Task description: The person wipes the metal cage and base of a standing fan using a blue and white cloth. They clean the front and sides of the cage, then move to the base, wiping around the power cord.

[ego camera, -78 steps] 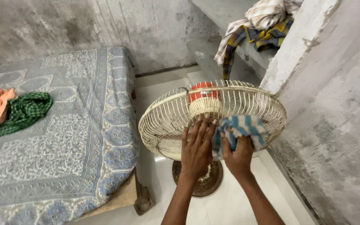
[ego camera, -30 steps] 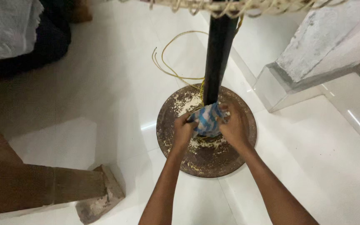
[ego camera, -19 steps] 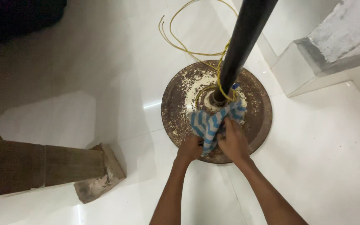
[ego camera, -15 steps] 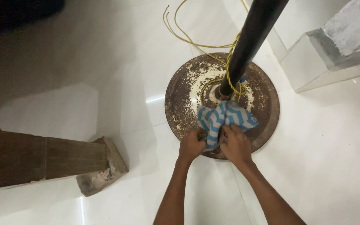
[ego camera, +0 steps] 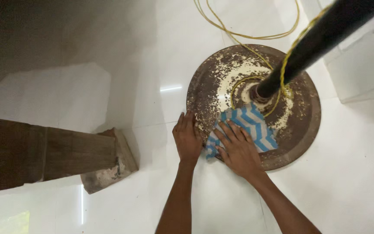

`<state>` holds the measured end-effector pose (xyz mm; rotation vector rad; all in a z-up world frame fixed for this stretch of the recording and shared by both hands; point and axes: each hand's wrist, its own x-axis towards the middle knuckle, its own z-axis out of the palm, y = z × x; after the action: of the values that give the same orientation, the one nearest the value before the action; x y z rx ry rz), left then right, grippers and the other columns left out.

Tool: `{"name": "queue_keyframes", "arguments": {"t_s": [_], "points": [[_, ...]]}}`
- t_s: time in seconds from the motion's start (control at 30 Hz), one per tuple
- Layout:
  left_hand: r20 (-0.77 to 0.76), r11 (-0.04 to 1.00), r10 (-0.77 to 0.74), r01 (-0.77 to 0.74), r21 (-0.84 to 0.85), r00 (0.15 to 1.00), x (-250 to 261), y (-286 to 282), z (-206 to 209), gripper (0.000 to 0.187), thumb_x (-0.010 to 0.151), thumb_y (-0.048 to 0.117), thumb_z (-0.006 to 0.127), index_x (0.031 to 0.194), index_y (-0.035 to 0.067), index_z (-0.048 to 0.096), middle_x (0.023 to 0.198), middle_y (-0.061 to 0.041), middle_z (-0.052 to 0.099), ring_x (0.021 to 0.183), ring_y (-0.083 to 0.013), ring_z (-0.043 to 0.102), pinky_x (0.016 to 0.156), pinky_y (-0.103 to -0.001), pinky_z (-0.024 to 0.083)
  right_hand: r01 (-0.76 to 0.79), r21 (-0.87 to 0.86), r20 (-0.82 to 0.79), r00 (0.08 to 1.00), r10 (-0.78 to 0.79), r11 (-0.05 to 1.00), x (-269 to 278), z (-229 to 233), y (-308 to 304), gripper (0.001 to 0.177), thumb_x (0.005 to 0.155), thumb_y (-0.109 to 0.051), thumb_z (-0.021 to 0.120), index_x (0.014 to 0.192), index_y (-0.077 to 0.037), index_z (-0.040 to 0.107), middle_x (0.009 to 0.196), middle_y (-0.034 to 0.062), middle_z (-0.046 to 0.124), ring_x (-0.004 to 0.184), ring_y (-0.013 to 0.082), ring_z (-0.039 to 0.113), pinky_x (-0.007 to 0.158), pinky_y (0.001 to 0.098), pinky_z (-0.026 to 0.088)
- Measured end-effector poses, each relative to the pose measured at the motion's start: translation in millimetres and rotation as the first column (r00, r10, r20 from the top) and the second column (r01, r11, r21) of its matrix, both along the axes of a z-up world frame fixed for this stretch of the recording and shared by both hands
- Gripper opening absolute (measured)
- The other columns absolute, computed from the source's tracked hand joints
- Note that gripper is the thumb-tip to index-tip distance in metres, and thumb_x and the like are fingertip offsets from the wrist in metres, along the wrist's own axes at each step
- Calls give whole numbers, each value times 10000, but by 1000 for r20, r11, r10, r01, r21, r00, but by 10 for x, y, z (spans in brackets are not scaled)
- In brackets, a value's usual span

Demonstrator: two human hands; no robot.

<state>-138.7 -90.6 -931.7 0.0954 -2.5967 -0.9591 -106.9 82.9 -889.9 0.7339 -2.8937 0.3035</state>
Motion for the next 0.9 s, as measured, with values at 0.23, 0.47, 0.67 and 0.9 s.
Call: {"name": "queue_keyframes", "arguments": {"t_s": [0.23,0.47,0.67,0.9], "points": [[25,999,-52,52,-11,998,38,-2,-155,374,954,34,579,1323,5,634,1488,-151,580,1373,-279,527,1124,-451,350,-8,-3,-12,1000,8,1000,-607,-199,-207,509,1037,-433,453,1453,-162,562,1589,63,449,1525,257,301,1214,485,240],[85,1000,-6,4,22,996,10,26,-20,435,874,-46,607,1305,-3,647,1477,-147,583,1342,-286,569,1101,-438,379,-44,-57,50,998,46,997,-799,-63,-250,515,1024,-434,475,1437,-142,575,1577,76,456,1508,279,319,1202,488,242],[8,987,-16,14,159,1000,56,59,-13,436,867,-58,590,1302,-52,624,1495,-202,566,1291,-363,607,1102,-433,459,-51,-54,15,999,52,997,-213,-114,-58,493,1023,-400,486,1442,-154,569,1585,67,446,1513,263,309,1211,483,225],[-56,926,14,8,377,998,59,69,-31,499,840,-88,540,1332,-52,608,1517,-217,556,1365,-360,578,1135,-412,480,-93,21,13,996,92,995,-54,-148,-8,506,1016,-340,469,1482,-154,535,1583,53,447,1507,246,300,1203,474,237]]}}
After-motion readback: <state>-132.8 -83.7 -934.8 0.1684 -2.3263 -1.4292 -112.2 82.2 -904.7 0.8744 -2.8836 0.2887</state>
